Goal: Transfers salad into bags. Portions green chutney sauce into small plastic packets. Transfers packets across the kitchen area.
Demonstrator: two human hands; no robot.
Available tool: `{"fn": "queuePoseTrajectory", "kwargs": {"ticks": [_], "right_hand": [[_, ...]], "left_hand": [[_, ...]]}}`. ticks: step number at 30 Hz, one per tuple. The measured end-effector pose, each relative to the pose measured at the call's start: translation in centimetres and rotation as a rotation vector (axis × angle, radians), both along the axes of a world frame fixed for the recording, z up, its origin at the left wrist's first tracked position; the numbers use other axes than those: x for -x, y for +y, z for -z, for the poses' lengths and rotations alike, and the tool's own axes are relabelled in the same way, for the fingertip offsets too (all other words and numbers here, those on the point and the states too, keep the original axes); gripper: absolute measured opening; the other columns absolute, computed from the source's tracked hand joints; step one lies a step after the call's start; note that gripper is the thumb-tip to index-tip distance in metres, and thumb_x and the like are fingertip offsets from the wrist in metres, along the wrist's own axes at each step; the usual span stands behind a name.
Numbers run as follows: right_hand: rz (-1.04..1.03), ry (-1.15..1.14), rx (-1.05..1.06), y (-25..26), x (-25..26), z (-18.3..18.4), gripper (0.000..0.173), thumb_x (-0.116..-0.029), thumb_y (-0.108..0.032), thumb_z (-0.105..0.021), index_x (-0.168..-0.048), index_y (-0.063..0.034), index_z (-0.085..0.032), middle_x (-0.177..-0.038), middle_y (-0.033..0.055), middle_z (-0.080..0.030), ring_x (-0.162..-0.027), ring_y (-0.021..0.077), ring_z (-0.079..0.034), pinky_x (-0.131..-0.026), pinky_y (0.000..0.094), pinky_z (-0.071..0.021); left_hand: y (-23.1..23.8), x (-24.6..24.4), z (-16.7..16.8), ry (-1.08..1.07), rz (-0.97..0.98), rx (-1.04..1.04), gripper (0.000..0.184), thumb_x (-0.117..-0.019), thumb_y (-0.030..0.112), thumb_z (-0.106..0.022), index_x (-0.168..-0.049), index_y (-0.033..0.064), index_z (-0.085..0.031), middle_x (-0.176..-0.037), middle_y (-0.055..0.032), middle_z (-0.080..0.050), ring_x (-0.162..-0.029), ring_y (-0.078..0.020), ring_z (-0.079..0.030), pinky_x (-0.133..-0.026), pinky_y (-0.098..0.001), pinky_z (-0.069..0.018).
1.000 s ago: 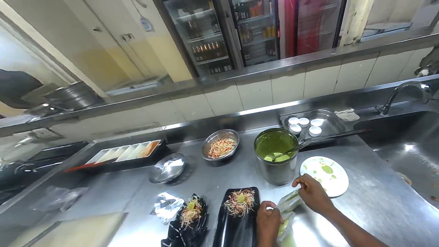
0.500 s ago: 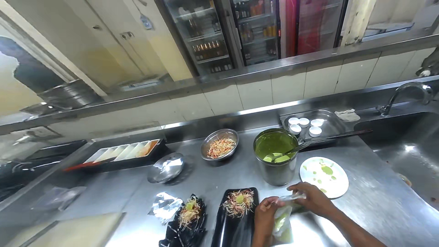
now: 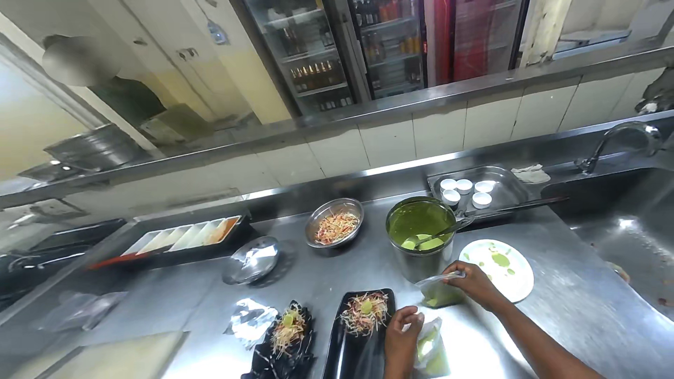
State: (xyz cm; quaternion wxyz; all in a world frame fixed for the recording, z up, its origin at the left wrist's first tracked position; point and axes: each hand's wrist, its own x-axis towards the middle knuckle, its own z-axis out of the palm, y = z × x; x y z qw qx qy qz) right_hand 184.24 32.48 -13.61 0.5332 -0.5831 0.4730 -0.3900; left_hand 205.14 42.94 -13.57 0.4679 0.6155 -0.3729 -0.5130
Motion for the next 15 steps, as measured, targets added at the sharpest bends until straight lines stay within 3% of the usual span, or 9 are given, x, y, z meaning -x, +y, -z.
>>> {"fn": "queuePoseTrajectory", "kwargs": {"ticks": [3,5,9,12,15], "right_hand": [[0.011,-0.024,0.042,-0.9,-0.1,0.2,0.010,-0.0895,-0.006,-0.073,-0.098,-0.0035,-0.071,-0.100,0.0020,-0.071,-0.093,0.0065,-0.065,-0.086,0.0273,-0.0530],[0.068,0.047,0.039,-1.6,-0.2,0.6,0.017,-0.0889,-0.010,-0.077,-0.102,-0.0024,-0.070,-0.100,0.0068,-0.069,-0.092,0.0129,-0.065,-0.085,0.0340,-0.0535],[0.208,0.191,0.035,-2.0,-1.0,0.6,0.035,-0.0860,-0.017,-0.083,-0.111,-0.0026,-0.063,-0.100,0.0135,-0.067,-0.090,0.0225,-0.066,-0.082,0.0437,-0.0541],[0.212,0.226,0.072,-1.5,-1.2,0.8,0.045,-0.0829,-0.016,-0.083,-0.118,-0.0002,-0.060,-0.118,0.0180,-0.061,-0.107,0.0285,-0.061,-0.093,0.0474,-0.0521],[0.220,0.212,0.118,-0.9,-0.7,0.8,0.062,-0.0790,-0.017,-0.085,-0.131,-0.0012,-0.055,-0.133,0.0187,-0.057,-0.123,0.0301,-0.056,-0.102,0.0477,-0.0491]], "left_hand": [[0.5,-0.4,-0.2,-0.095,0.069,-0.043,0.035,-0.0919,0.010,-0.073,-0.123,-0.0037,-0.063,-0.111,-0.0141,-0.066,-0.099,-0.0179,-0.063,-0.087,-0.0352,-0.0532],[0.9,-0.7,-0.6,-0.127,0.122,-0.102,0.040,-0.0920,0.012,-0.074,-0.126,-0.0043,-0.061,-0.115,-0.0163,-0.065,-0.103,-0.0210,-0.063,-0.090,-0.0381,-0.0526],[0.7,-1.1,-1.0,-0.204,0.198,-0.181,0.038,-0.0910,0.013,-0.076,-0.122,-0.0046,-0.064,-0.110,-0.0164,-0.066,-0.098,-0.0219,-0.063,-0.087,-0.0396,-0.0527],[0.4,-1.4,-1.1,-0.264,0.248,-0.210,0.043,-0.0890,0.020,-0.079,-0.123,-0.0027,-0.065,-0.109,-0.0145,-0.065,-0.095,-0.0210,-0.062,-0.085,-0.0392,-0.0519],[0.3,-1.5,-1.3,-0.288,0.284,-0.226,0.046,-0.0879,0.020,-0.080,-0.124,-0.0031,-0.065,-0.115,-0.0181,-0.065,-0.101,-0.0246,-0.062,-0.089,-0.0424,-0.0518]]}}
